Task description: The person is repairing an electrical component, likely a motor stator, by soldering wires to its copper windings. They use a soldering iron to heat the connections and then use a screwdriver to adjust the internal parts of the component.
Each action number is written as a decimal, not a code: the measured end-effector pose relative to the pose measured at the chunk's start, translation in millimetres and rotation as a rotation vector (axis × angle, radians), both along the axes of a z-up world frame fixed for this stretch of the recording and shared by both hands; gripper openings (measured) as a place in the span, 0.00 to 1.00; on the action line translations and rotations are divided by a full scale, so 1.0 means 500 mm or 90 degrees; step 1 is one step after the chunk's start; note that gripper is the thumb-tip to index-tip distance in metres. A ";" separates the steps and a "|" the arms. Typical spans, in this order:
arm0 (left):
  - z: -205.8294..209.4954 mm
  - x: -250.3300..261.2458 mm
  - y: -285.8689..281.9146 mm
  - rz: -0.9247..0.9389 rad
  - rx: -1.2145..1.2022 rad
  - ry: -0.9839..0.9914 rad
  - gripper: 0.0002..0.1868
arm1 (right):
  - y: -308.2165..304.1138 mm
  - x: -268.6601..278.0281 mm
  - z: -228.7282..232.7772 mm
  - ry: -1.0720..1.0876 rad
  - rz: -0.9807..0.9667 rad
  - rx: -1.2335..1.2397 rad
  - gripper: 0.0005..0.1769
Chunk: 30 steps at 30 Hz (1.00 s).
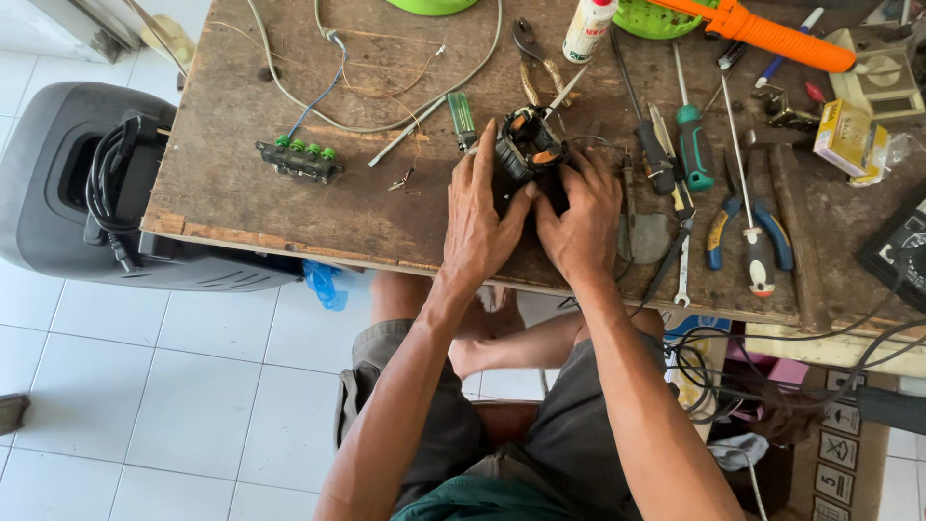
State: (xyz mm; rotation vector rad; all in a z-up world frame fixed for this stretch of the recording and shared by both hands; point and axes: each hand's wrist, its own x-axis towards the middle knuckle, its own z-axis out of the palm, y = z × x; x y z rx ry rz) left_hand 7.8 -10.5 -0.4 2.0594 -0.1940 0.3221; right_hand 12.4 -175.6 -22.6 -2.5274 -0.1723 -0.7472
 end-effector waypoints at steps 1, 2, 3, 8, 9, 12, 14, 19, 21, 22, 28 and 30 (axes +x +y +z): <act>-0.006 0.004 0.000 0.000 0.000 -0.001 0.50 | 0.001 0.002 -0.002 -0.001 0.000 0.000 0.22; -0.012 0.007 -0.001 0.008 0.004 -0.007 0.50 | 0.000 0.004 -0.004 0.000 -0.004 0.000 0.22; -0.019 0.011 -0.003 0.016 0.008 -0.012 0.50 | -0.001 0.007 -0.007 0.001 -0.008 0.000 0.21; -0.008 0.006 -0.003 0.018 -0.007 -0.020 0.47 | 0.002 0.004 0.006 0.043 -0.010 0.006 0.24; -0.007 0.006 -0.003 0.017 -0.010 -0.021 0.46 | 0.002 0.004 0.009 0.055 -0.011 0.006 0.26; -0.012 0.008 -0.004 0.018 -0.022 -0.024 0.45 | 0.005 0.003 0.019 0.097 -0.025 0.012 0.34; -0.012 0.008 -0.002 0.011 -0.029 -0.024 0.44 | 0.006 0.000 0.024 0.122 -0.021 0.021 0.37; -0.018 0.005 0.003 0.014 -0.053 -0.028 0.45 | -0.008 -0.004 0.019 0.085 0.032 0.050 0.37; -0.012 0.005 0.005 0.002 -0.062 -0.018 0.46 | -0.010 -0.006 0.028 0.061 0.066 0.111 0.30; -0.015 0.007 0.007 0.002 -0.062 -0.016 0.46 | -0.009 -0.003 0.029 0.063 0.066 0.111 0.30; -0.024 0.010 0.016 -0.037 -0.069 -0.033 0.46 | -0.027 -0.008 0.002 0.010 0.098 0.184 0.22; -0.027 0.011 0.018 -0.046 -0.067 -0.042 0.46 | -0.029 -0.009 -0.004 0.005 0.119 0.190 0.19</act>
